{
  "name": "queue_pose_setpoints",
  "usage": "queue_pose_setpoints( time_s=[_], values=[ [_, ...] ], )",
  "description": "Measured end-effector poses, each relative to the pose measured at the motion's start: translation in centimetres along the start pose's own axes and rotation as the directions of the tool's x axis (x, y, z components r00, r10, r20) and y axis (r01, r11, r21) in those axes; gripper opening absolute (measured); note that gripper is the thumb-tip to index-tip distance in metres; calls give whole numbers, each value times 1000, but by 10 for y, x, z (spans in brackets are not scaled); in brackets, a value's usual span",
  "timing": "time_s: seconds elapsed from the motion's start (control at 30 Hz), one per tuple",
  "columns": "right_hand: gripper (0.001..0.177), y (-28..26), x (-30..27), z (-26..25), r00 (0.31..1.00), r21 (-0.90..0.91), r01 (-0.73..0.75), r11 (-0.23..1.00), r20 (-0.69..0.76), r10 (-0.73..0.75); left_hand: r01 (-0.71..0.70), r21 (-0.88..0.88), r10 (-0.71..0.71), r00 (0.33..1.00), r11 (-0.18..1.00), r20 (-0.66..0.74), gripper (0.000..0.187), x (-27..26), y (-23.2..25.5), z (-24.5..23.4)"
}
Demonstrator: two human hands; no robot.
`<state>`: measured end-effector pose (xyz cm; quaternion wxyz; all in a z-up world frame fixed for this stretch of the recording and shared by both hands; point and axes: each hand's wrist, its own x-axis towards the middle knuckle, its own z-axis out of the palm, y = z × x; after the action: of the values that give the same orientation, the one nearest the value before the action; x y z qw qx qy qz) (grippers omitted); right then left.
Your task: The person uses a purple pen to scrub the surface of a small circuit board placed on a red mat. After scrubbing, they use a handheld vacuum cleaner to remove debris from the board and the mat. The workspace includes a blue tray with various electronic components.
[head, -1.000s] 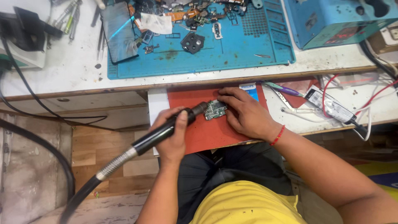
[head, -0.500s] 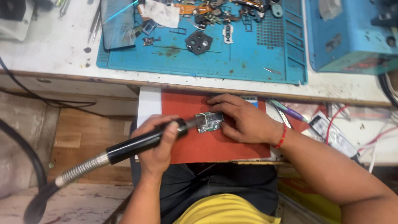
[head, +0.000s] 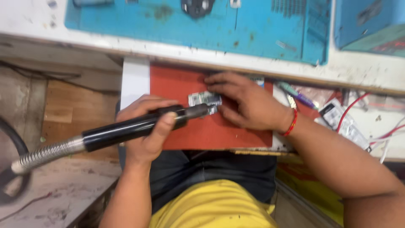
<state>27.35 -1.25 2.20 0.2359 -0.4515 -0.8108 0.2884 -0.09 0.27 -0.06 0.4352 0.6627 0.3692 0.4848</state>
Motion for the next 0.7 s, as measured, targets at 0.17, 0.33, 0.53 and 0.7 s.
queue_pose_setpoints(
  time_s=[0.17, 0.33, 0.53, 0.7],
  values=[
    [44, 1, -2, 4, 1000, -18, -13, 1000, 7, 14, 74, -73, -79, 995, 995, -65, 26, -7, -6, -3],
    [42, -5, -1, 5, 1000, -9, -9, 1000, -26, 9, 12, 35, -9, 997, 999, -74, 26, -8, -1, 1],
    [41, -9, 3, 8, 996, -44, -65, 997, -64, 62, -56, 0, 56, 995, 998, -77, 28, -2, 1, 7],
    [41, -6, 2, 10, 997, -55, -53, 997, -55, 50, -11, 2, 11, 998, 1000, -70, 29, -1, 1, 4]
  ],
)
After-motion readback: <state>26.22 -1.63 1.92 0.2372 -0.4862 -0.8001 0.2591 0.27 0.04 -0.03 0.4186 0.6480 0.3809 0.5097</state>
